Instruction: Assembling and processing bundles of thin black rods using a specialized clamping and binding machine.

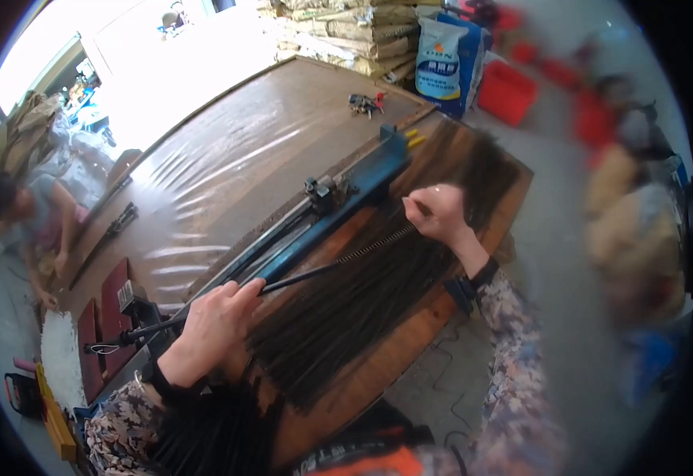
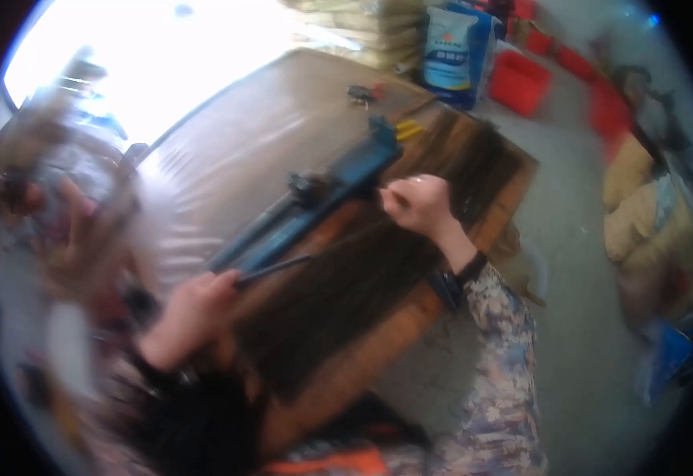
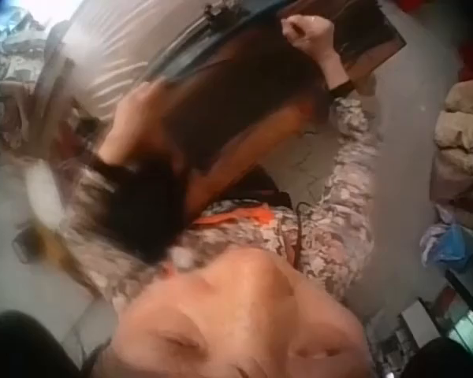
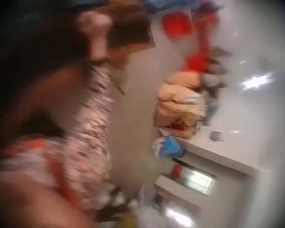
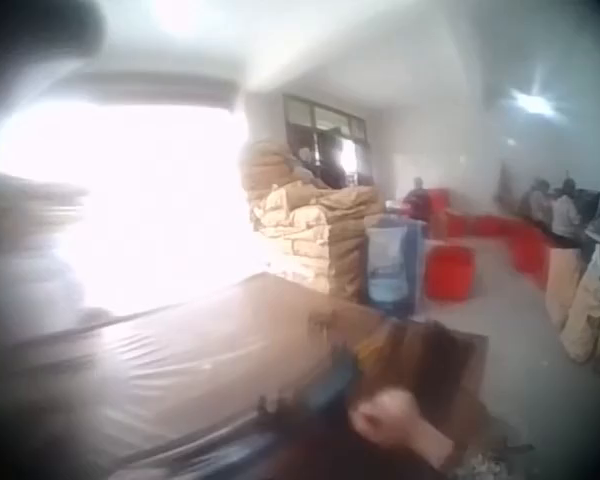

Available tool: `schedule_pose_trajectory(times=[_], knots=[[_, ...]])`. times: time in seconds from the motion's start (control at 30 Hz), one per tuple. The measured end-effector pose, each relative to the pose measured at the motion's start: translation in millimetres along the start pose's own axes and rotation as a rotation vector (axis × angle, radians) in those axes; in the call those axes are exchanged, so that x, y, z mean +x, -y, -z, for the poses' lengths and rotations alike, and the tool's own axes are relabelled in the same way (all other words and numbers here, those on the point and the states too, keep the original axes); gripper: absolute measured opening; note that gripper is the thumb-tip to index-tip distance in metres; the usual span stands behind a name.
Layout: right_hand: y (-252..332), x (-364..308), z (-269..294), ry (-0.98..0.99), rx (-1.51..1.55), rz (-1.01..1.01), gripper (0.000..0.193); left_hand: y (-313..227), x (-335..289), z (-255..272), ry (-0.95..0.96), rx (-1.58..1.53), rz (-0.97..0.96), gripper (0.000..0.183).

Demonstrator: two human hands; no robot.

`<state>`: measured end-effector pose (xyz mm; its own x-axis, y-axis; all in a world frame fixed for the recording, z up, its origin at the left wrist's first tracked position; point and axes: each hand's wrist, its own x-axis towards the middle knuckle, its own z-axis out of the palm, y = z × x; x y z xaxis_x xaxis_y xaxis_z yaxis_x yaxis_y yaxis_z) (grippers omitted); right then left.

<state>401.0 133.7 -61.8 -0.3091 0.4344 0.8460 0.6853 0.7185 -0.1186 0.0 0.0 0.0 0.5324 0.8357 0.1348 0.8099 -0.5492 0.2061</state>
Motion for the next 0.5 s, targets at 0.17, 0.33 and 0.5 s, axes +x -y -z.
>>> schedule_pose_trajectory(times=[0.17, 0.33, 0.5], knots=[[-7, 32, -28, -0.101, 0.019, 0.096, 0.017, -2, 30, 6, -0.109, 0.076, -0.054, 0.035], [89, -4, -81, 0.086, 0.296, -0.162, 0.043, 21, -2, 18, 0.052, 0.14, 0.056, 0.047], [130, 21, -63, 0.179, 0.505, -0.016, 0.067, 31, -33, 53, -0.053, 0.266, 0.059, 0.044]])
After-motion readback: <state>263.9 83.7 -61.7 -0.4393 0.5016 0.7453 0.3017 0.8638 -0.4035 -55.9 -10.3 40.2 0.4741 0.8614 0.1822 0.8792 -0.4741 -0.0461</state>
